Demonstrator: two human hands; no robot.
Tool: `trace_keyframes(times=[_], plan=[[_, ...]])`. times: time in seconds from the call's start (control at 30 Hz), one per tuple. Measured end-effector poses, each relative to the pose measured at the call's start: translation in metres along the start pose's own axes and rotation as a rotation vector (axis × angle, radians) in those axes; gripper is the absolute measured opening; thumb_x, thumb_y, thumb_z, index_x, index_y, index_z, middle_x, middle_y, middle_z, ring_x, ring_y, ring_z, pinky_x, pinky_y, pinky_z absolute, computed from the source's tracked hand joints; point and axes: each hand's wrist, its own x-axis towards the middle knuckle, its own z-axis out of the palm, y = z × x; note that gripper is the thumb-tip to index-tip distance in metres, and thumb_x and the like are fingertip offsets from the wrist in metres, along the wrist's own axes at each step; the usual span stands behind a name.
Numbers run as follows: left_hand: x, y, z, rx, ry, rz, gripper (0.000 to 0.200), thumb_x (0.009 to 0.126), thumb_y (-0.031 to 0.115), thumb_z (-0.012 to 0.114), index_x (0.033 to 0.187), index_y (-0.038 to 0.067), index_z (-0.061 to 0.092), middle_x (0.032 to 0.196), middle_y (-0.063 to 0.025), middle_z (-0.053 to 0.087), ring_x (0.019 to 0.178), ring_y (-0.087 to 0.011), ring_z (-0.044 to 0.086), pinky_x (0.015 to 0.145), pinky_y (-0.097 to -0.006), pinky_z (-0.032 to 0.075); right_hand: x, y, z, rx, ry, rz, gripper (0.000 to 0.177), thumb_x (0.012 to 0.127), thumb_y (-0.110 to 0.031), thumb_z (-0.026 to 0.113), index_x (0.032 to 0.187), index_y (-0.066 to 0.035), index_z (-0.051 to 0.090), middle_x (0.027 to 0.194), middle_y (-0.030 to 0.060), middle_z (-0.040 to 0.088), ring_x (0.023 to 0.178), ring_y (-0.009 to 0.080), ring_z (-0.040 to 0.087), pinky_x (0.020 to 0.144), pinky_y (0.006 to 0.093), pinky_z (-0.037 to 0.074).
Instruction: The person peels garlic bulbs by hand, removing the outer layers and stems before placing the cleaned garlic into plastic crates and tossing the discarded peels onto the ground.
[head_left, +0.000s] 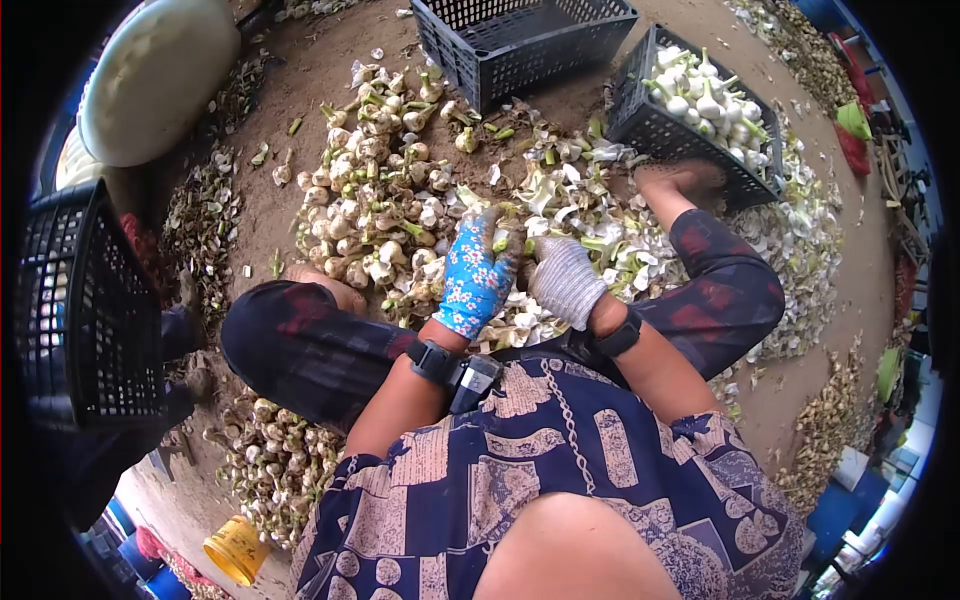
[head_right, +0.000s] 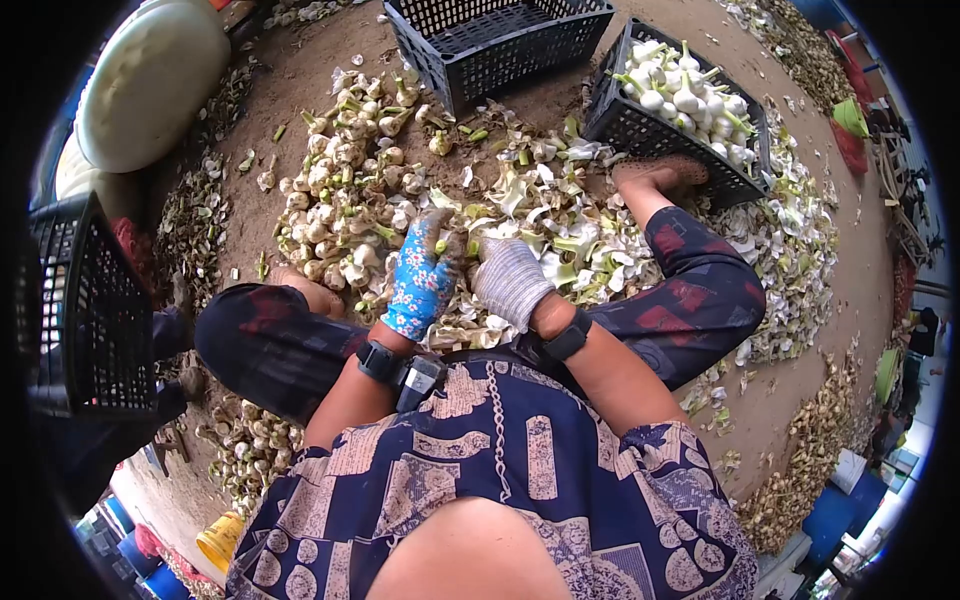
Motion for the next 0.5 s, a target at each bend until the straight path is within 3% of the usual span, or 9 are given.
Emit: trace_keyframes(times=[0.13,0.23,0.27,0.33,0.4,0.47,0.5], plan=[[-0.003,-0.015,0.000,0.110,0.006,-0.030,0.042,0.090,0.028,0.054,0.120,0.000,0.049,0.109,-0.0170,0.057,0.096,-0.0291,0.057,0.085,-0.0361,0.045,0.003,-0.002,0.010,-0.126,-0.015,0.037,0.023,0.072,-0.022,0.058,0.077,0.001,0.060,0.071,0.0226,0.060,0.071,0.0380,0.061,0.065,0.0456,0.049],[-0.006,-0.021,0.000,-0.739,-0.027,-0.391,0.039,0.093,0.023,0.051,0.125,0.001,0.048,0.107,-0.0051,0.057,0.086,-0.0087,0.052,0.075,-0.0237,0.047,0.014,-0.002,0.009,-0.132,-0.008,0.026,0.024,0.073,-0.024,0.058,0.077,0.000,0.061,0.072,0.0221,0.061,0.072,0.0370,0.061,0.066,0.0455,0.049],[-0.002,-0.016,-0.013,-0.690,-0.137,-0.337,0.038,0.093,0.020,0.049,0.126,0.001,0.046,0.113,-0.0074,0.056,0.090,-0.0126,0.056,0.079,-0.0266,0.048,0.018,0.001,0.009,-0.138,0.016,0.025,0.024,0.074,-0.024,0.058,0.078,-0.001,0.061,0.073,0.0219,0.062,0.072,0.0366,0.062,0.066,0.0456,0.049],[-0.001,-0.010,-0.020,-0.867,-0.214,-0.290,0.042,0.090,0.017,0.049,0.129,0.001,0.044,0.124,-0.0117,0.051,0.106,-0.0196,0.054,0.089,-0.0327,0.046,0.029,0.017,0.017,-0.151,-0.020,0.101,0.024,0.074,-0.025,0.058,0.080,-0.001,0.062,0.073,0.0217,0.062,0.072,0.0362,0.062,0.066,0.0456,0.049],[0.002,-0.003,-0.022,-1.509,-0.103,-0.372,0.044,0.087,0.011,0.045,0.129,0.001,0.043,0.134,-0.0140,0.043,0.124,-0.0226,0.041,0.098,-0.0361,0.040,0.028,0.014,0.012,-0.213,-0.148,0.075,0.024,0.075,-0.025,0.057,0.078,-0.002,0.062,0.073,0.0209,0.063,0.070,0.0366,0.062,0.066,0.0448,0.050],[0.008,-0.002,-0.034,-1.952,-0.014,-0.387,0.060,0.076,0.020,0.054,0.130,-0.001,0.040,0.135,-0.0187,0.038,0.129,-0.0317,0.033,0.109,-0.0449,0.026,0.002,0.008,-0.011,-0.104,-0.380,-0.144,0.019,0.077,-0.019,0.055,0.078,-0.002,0.062,0.073,0.0178,0.064,0.068,0.0348,0.063,0.066,0.0428,0.051],[0.010,-0.006,-0.035,-2.031,0.065,-0.410,0.062,0.074,0.021,0.055,0.129,-0.002,0.040,0.135,-0.0207,0.038,0.130,-0.0347,0.031,0.110,-0.0471,0.024,-0.010,0.000,-0.035,0.205,-0.546,-0.144,0.017,0.077,-0.015,0.054,0.083,-0.002,0.063,0.073,0.0167,0.064,0.070,0.0336,0.064,0.067,0.0416,0.051]])
